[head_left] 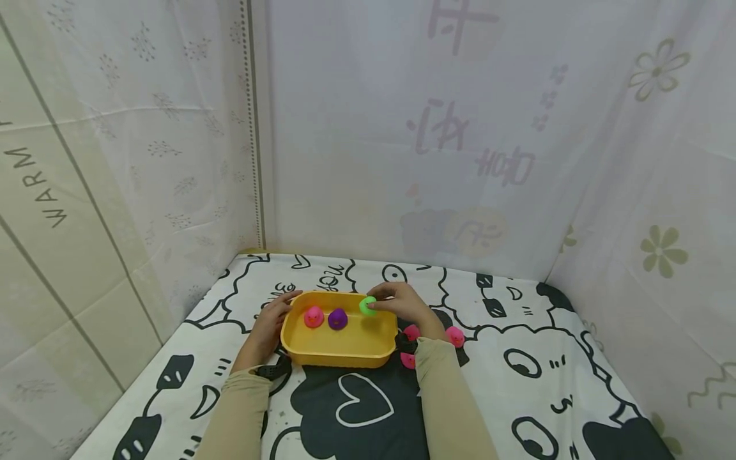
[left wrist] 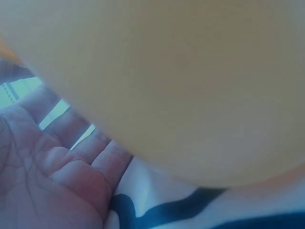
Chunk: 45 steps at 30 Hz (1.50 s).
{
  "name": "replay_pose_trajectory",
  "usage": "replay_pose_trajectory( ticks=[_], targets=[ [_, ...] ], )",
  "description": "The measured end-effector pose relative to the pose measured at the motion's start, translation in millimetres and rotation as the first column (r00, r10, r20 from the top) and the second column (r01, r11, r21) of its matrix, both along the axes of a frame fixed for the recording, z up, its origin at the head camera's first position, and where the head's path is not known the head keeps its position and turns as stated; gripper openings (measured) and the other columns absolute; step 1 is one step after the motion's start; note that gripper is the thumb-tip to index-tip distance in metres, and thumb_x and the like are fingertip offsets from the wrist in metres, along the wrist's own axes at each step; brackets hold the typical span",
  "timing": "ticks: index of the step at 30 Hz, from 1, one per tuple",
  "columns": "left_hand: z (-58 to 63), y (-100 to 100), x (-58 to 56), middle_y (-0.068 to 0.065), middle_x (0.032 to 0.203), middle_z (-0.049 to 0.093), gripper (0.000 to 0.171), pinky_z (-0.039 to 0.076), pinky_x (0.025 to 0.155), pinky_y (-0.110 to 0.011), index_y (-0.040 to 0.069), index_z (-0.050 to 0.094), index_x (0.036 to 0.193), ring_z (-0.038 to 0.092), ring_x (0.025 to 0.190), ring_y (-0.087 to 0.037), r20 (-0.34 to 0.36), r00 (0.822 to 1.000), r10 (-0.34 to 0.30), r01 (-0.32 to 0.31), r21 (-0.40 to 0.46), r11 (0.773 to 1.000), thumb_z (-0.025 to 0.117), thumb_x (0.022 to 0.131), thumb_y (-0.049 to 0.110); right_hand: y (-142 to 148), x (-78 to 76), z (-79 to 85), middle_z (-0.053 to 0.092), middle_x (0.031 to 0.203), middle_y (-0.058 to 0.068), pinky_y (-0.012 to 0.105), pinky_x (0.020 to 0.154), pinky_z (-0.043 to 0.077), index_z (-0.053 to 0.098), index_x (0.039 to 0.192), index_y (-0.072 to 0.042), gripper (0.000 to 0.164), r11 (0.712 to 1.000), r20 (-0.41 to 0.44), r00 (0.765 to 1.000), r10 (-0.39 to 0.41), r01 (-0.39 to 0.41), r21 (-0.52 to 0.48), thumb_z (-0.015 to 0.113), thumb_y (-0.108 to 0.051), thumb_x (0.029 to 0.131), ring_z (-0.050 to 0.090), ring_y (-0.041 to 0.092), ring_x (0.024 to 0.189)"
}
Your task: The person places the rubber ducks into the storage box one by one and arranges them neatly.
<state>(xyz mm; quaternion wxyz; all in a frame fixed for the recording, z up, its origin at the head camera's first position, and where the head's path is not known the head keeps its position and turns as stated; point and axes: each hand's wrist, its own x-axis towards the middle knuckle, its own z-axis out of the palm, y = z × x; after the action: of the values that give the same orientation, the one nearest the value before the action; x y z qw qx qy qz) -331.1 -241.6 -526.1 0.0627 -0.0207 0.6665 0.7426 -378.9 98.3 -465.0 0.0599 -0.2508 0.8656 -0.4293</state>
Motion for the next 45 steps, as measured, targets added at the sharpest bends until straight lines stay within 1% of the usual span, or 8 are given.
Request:
replay_pose_trajectory(
  ticks=[4,7,12,16,20,32,36,45],
  targets=[
    [-1.5,0.0,0.3,-0.009,0.153,0.043,0.051,0.044,0.107,-0.037,0.018,0.046,0.150,0.049,0.132,-0.030,0.000,1.000,-0.005,0.005,0.011,1.000,0.041,0.100,0.019,-7.5,1.1,1.6,0.072,0.108,-0.005,0.040,0.096,0.052,0.074,0.117,-0.016,0.033,0.999,0.041,0.998,0.038,-0.039,0.025,0.077,-0.031,0.088,0.064,0.016,0.103],
    [-1.4,0.2,1.1,-0.010,0.154,0.043,0.051,0.044,0.107,-0.036,0.017,0.045,0.151,0.048,0.132,-0.030,-0.009,1.000,-0.010,0.010,0.012,1.000,0.040,0.101,0.019,-11.8,1.6,2.6,0.072,0.108,-0.005,0.041,0.097,0.052,0.074,0.118,-0.015,0.034,0.998,0.078,0.996,0.043,-0.047,0.043,0.077,-0.029,0.088,0.064,0.016,0.103],
    [0.6,1.3,1.0,-0.009,0.154,0.042,0.051,0.042,0.109,-0.040,0.019,0.045,0.151,0.047,0.133,-0.032,-0.012,1.000,-0.013,0.013,0.011,1.000,0.042,0.100,0.020,-14.9,-3.7,2.7,0.073,0.107,-0.009,0.041,0.097,0.052,0.075,0.118,-0.017,0.033,0.994,0.090,0.995,0.048,-0.056,0.089,0.078,-0.028,0.087,0.064,0.014,0.100],
    [2.4,-0.3,-1.2,-0.007,0.153,0.043,0.051,0.045,0.106,-0.037,0.020,0.047,0.149,0.048,0.132,-0.031,-0.003,1.000,-0.012,0.012,0.014,1.000,0.044,0.098,0.020,-17.2,-4.6,3.8,0.073,0.110,-0.007,0.040,0.097,0.052,0.076,0.117,-0.016,0.032,0.989,0.102,0.992,0.068,-0.080,0.122,0.079,-0.027,0.087,0.064,0.014,0.103],
    [3.1,-1.0,-2.5,-0.007,0.153,0.043,0.051,0.049,0.101,-0.033,0.021,0.048,0.149,0.049,0.131,-0.031,0.001,1.000,-0.007,0.007,0.024,1.000,0.044,0.097,0.021,-20.8,-1.7,4.9,0.073,0.109,-0.004,0.040,0.096,0.053,0.076,0.117,-0.013,0.032,0.989,0.123,0.989,0.083,-0.097,0.114,0.079,-0.024,0.087,0.065,0.016,0.103],
    [0.1,-0.7,0.2,-0.008,0.154,0.042,0.051,0.044,0.107,-0.038,0.019,0.046,0.150,0.048,0.133,-0.032,-0.010,1.000,0.009,-0.009,-0.015,1.000,0.042,0.100,0.021,-29.2,-1.1,-1.4,0.073,0.103,-0.008,0.035,0.094,0.053,0.077,0.111,-0.019,0.025,0.977,0.115,0.990,0.083,-0.104,0.185,0.079,-0.022,0.086,0.064,0.012,0.095],
    [1.3,-1.2,-0.3,-0.008,0.155,0.041,0.052,0.044,0.107,-0.038,0.019,0.045,0.151,0.047,0.134,-0.032,-0.013,1.000,0.002,-0.003,-0.017,1.000,0.041,0.099,0.021,-31.8,-1.4,0.2,0.073,0.103,-0.008,0.034,0.093,0.054,0.077,0.110,-0.018,0.025,0.969,0.091,0.991,0.098,-0.116,0.220,0.080,-0.022,0.086,0.065,0.011,0.094],
    [-0.6,-1.4,-0.2,-0.009,0.154,0.043,0.050,0.044,0.108,-0.038,0.017,0.046,0.150,0.048,0.131,-0.031,-0.012,1.000,-0.004,0.004,-0.001,1.000,0.039,0.101,0.020,-35.6,-1.8,-0.7,0.072,0.103,-0.006,0.036,0.094,0.054,0.077,0.112,-0.015,0.029,0.951,0.073,0.988,0.139,-0.154,0.268,0.082,-0.021,0.084,0.065,0.013,0.098]
  ],
)
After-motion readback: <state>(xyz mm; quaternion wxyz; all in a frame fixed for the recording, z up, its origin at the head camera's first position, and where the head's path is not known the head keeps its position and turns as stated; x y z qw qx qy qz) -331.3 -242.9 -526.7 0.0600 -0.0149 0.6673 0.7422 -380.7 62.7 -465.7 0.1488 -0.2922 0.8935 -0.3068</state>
